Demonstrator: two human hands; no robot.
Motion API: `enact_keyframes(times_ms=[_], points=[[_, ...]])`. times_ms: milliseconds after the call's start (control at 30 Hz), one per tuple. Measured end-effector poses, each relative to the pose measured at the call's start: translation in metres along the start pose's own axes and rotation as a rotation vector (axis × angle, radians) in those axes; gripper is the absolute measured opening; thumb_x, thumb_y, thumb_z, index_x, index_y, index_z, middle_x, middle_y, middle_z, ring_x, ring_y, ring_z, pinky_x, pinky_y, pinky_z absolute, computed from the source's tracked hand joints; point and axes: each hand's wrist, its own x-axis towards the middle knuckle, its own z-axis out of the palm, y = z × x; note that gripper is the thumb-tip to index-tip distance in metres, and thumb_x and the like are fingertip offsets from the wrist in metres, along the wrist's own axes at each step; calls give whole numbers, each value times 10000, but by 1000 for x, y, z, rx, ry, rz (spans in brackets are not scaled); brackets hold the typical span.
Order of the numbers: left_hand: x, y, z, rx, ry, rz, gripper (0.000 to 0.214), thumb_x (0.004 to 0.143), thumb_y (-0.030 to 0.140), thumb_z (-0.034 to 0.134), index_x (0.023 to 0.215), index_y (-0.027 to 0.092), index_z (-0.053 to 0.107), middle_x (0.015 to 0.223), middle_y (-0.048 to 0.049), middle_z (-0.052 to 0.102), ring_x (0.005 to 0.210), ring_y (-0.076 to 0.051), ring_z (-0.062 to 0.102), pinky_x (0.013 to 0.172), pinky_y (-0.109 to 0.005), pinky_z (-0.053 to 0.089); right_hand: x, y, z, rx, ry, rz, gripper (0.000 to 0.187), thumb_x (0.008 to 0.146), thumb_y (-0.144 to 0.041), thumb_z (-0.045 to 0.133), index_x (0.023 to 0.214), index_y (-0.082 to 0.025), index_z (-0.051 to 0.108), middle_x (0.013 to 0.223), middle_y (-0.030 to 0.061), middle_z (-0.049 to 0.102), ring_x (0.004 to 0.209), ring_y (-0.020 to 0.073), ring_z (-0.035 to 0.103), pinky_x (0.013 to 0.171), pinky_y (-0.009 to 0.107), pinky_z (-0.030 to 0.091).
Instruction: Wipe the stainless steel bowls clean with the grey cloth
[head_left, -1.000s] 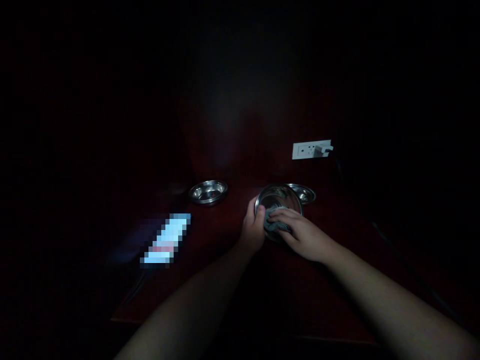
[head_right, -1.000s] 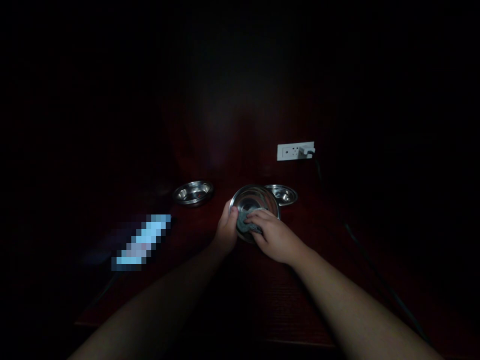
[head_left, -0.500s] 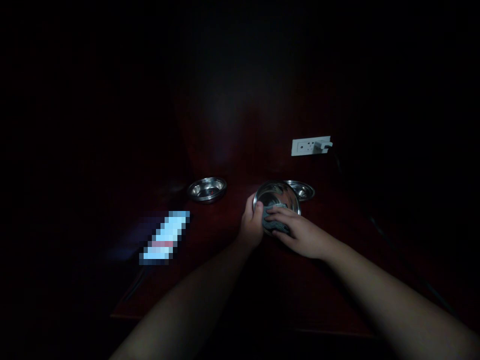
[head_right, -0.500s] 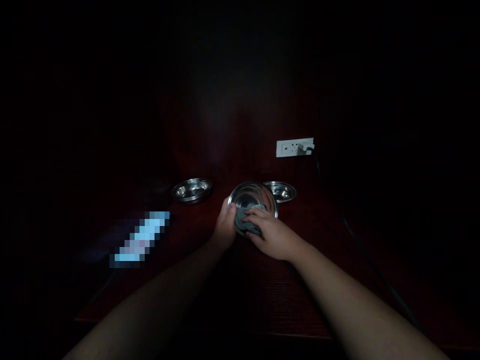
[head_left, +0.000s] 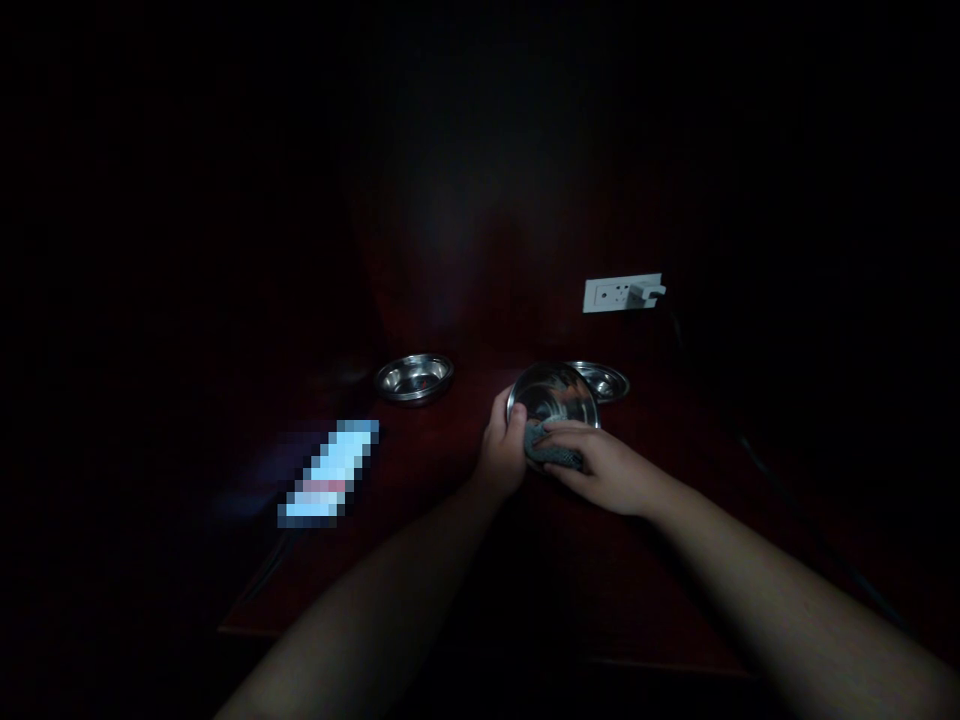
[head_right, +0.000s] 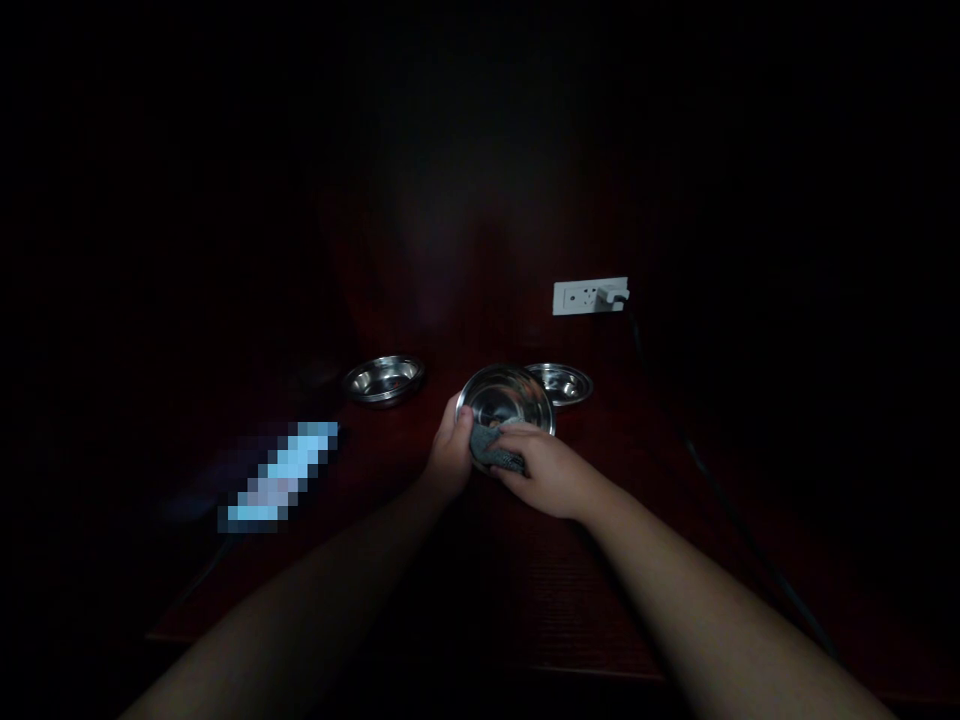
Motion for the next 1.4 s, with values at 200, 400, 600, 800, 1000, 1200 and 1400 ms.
enact_keyframes(times_ms=[200,400,600,800,1000,1200,1400], points=[[1,-1,1,-6,8,-13,427,918,442,355,1257,210,472,1147,-66,619,1035,-199,580,921,-337,445,-1,1,1,-21,1,16,194,820,-207,575,987,-211,673,1091,81,653,1052,236,597,941,409,473],[0,0,0,25,13,-16,433,916,448,354,1260,215,476,1147,-64,622,1032,-198,583,928,-340,442,-1,0,1,-11,25,6,187,815,-200,575,971,-212,677,1074,82,662,1033,236,604,918,404,481],[-1,3,0,31,12,-8,435,922,446,339,1263,215,476,1145,-63,621,1031,-197,578,925,-338,436,-1,2,3,18,30,25,167,787,-174,599,935,-208,669,1010,66,668,1013,219,590,930,389,461],[-4,5,0,25,-5,-17,439,921,453,337,1265,216,471,1169,-62,612,1055,-196,569,940,-337,425,0,0,2,58,2,38,198,784,-137,577,944,-212,666,967,52,683,931,203,614,872,374,479],[-3,7,0,59,-7,-12,432,925,442,330,1263,215,475,1181,-64,605,1074,-201,560,952,-345,413,0,1,1,67,-10,46,202,782,-153,589,963,-206,661,985,60,684,943,214,620,874,379,479],[-3,8,0,82,-8,-20,436,923,445,333,1266,216,475,1158,-62,619,1051,-201,572,944,-347,422,0,1,1,60,-30,48,194,795,-160,578,968,-208,651,977,60,673,937,211,614,870,384,478],[-5,8,0,96,-37,-13,438,925,448,324,1269,217,468,1170,-65,612,1050,-200,569,936,-345,424,1,-1,0,45,-46,68,136,799,-155,567,908,-197,637,941,59,660,891,201,606,830,373,483]])
